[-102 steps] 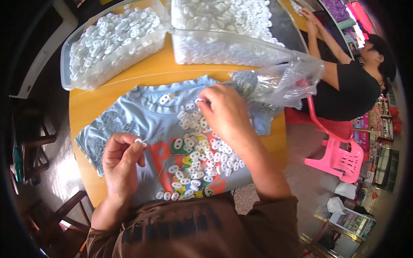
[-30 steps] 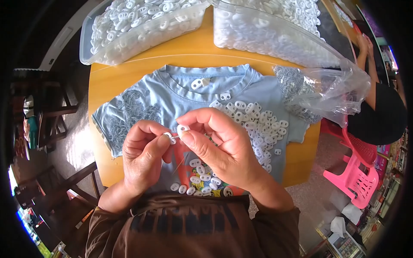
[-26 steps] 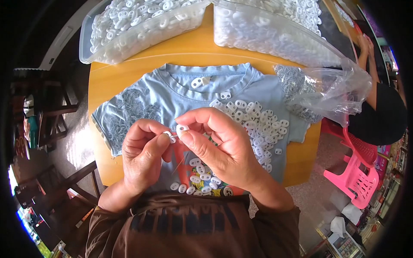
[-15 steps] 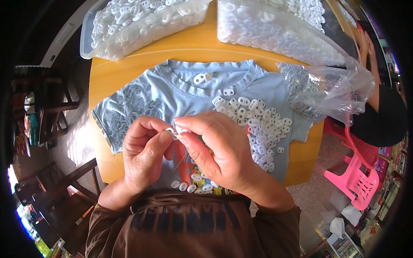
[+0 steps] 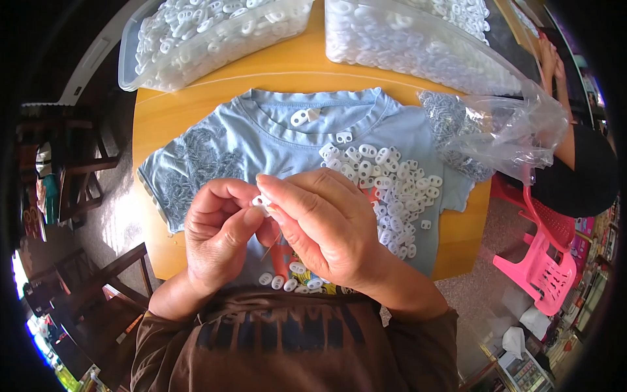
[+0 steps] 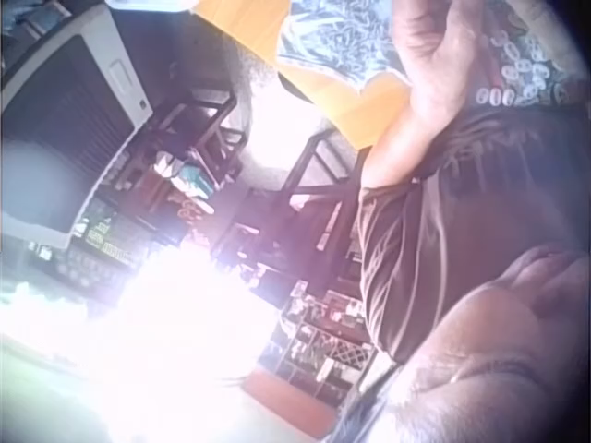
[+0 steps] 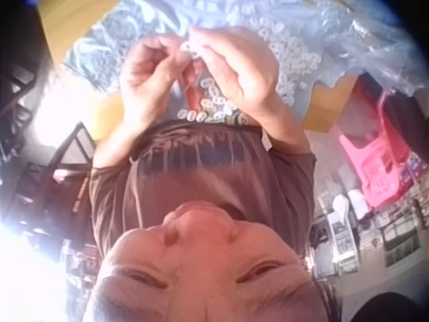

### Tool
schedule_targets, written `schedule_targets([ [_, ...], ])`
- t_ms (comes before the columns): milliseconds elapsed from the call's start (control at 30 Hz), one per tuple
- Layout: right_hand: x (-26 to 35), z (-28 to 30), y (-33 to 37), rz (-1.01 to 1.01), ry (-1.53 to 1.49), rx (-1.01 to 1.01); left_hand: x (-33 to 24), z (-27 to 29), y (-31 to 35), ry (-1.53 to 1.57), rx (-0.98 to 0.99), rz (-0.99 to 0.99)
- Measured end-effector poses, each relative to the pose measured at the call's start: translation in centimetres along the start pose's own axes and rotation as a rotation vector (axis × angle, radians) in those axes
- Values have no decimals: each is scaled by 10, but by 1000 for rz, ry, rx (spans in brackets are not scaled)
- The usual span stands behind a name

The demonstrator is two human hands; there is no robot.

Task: Attaching white plastic decorative pieces to a blue t-shirt using a needle.

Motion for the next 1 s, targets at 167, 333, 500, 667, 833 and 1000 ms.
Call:
schedule_targets([
  [167, 3, -1, 0, 87, 49, -27, 0, -1, 4, -147, 12, -113],
  [333, 5, -2, 1, 76, 57, -16, 1, 1, 4, -119, 0, -41],
  [500, 3, -1, 2, -35, -100, 21, 1, 0, 6, -108, 5, -35],
  [667, 3, 0, 4, -41, -94, 12, -1, -3, 3, -85, 25, -45],
  [833, 2, 3, 3, -21, -67, -30, 1, -2, 3, -123, 46, -32],
  [1000, -4, 2, 11, -199, -136, -86, 2, 0, 4, -112, 4, 0],
])
Point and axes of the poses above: each hand's wrist, its own y-axis away from the middle knuckle, its own z-axis out of the back of the hand, x = y × z, the point moved 4 cm from there along -y, towards the middle knuckle, and after that the axes turned 10 degrees about y, right-handed, at the moved point
